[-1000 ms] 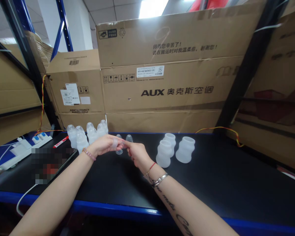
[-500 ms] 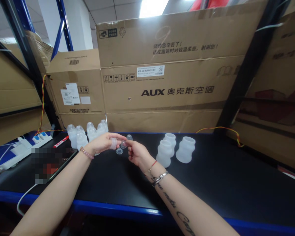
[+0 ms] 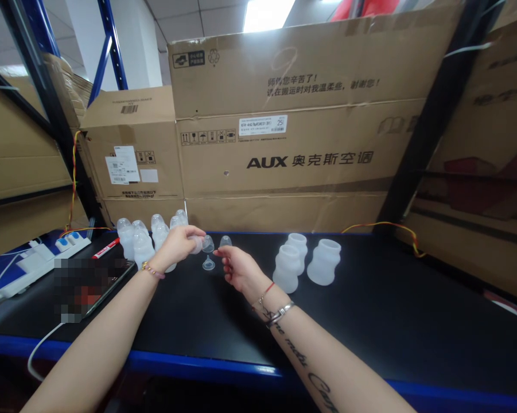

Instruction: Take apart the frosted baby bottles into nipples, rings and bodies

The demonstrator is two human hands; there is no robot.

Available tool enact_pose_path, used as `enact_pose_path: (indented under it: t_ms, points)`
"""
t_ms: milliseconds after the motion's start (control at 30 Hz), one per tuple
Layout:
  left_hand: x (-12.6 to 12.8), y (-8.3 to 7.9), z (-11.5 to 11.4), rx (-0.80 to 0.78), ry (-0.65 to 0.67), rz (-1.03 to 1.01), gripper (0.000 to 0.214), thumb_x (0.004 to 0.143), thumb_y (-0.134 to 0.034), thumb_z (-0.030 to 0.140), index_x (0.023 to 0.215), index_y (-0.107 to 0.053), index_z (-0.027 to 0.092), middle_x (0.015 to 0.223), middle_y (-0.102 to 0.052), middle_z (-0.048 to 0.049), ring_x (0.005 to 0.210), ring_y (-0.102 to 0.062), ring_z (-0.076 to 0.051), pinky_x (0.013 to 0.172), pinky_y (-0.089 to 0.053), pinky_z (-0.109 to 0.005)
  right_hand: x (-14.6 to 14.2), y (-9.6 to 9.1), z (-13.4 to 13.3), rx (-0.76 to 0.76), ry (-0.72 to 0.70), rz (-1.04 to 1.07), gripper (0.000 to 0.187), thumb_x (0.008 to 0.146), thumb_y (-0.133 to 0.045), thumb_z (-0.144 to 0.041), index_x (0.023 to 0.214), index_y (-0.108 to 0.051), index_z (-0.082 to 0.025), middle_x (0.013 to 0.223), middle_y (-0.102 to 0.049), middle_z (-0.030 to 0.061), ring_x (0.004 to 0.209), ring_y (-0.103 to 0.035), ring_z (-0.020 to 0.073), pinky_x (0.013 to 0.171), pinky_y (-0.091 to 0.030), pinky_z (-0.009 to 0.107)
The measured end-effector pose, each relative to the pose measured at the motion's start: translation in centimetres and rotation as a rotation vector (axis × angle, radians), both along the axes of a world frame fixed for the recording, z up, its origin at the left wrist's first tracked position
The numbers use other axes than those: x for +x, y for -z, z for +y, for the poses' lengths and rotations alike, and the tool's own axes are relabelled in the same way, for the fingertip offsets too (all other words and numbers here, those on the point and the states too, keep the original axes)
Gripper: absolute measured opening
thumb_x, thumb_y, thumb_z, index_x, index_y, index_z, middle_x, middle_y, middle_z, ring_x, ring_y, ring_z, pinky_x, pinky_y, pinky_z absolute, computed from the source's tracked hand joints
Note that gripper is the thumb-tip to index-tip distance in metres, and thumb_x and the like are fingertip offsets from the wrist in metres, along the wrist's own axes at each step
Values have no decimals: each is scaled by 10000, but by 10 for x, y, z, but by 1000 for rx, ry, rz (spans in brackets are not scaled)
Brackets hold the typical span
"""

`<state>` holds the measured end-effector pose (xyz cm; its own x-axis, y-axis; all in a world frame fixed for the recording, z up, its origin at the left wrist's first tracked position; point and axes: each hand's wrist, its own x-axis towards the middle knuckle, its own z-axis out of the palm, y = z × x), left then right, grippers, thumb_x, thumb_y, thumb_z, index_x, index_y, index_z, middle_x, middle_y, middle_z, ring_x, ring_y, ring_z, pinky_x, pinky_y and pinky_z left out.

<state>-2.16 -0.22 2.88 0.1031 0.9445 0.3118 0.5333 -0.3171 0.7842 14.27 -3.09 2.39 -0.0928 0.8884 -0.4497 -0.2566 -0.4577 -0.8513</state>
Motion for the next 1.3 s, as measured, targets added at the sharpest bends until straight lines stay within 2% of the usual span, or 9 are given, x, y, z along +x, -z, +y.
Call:
enact_pose_path:
  t_ms: [133, 300, 367, 500, 633, 733, 867, 1100, 1300]
  points:
    - [-4, 8, 6, 29, -184, 178, 268, 701, -591, 46, 916, -728, 129, 962, -739, -119, 920, -660, -219, 883, -484, -295, -1, 1, -4, 83, 45, -44, 144, 783, -558, -173, 669, -626, -117, 462, -336, -81, 416, -277, 52, 411, -193, 204]
    - [0, 19, 8, -82, -172, 296, 208, 634, -587, 24, 753, -716, 136, 811, -728, -110, 862, -674, -230, 830, -485, -276, -1, 6, -2, 227, 166, -146, 98, 685, -616, -175, 599, -595, -132, 474, -376, -61, 444, -284, 62, 400, -176, 223]
    - [1, 20, 8, -104, -162, 304, 199, 605, -598, 17, 718, -706, 141, 774, -722, -104, 831, -675, -228, 798, -489, -272, -1, 8, -2, 243, 155, -235, 132, 665, -643, -179, 561, -568, -147, 478, -393, -52, 446, -297, 65, 404, -172, 231]
    - [-1, 18, 7, -141, -145, 329, 210, 538, -617, -8, 653, -680, 156, 734, -709, -92, 813, -671, -228, 752, -487, -262, -6, 12, -7, 270, 41, -421, 212, 665, -710, -221, 521, -570, -152, 482, -440, -32, 446, -337, 70, 423, -194, 243]
    - [-4, 9, 2, -177, -152, 359, 200, 502, -612, -18, 593, -645, 157, 606, -649, -56, 678, -635, -201, 629, -456, -251, -10, 20, -10, 421, 55, -526, 164, 639, -764, -256, 584, -665, -137, 485, -502, -18, 471, -407, 90, 464, -280, 250]
    - [-4, 1, -4, -164, -168, 367, 182, 525, -616, 0, 622, -649, 150, 598, -634, -43, 625, -602, -180, 570, -421, -250, -10, 25, -8, 452, 37, -561, 239, 622, -796, -350, 628, -700, -131, 472, -502, -21, 462, -407, 99, 465, -283, 259]
    - [2, -5, -10, -165, -115, 267, 133, 610, -634, 66, 716, -671, 137, 655, -660, -38, 618, -589, -146, 543, -404, -228, -9, 24, -8, 449, 18, -566, 281, 611, -824, -367, 671, -724, -111, 512, -530, -9, 485, -392, 91, 477, -279, 256]
    - [21, 1, -13, -342, 55, -119, 83, 703, -587, 69, 730, -650, 117, 541, -591, 16, 478, -503, -67, 485, -377, -173, -4, 12, -11, 372, 27, -454, 258, 620, -799, -259, 506, -602, -137, 462, -469, -28, 470, -344, 70, 458, -232, 241]
    - [14, -2, -14, -321, 138, -86, 134, 699, -692, 224, 769, -722, 114, 573, -607, 8, 474, -460, -58, 456, -337, -172, 4, -1, -8, 282, 93, -382, 343, 573, -773, -228, 434, -463, -180, 429, -389, -59, 428, -297, 58, 413, -170, 246]
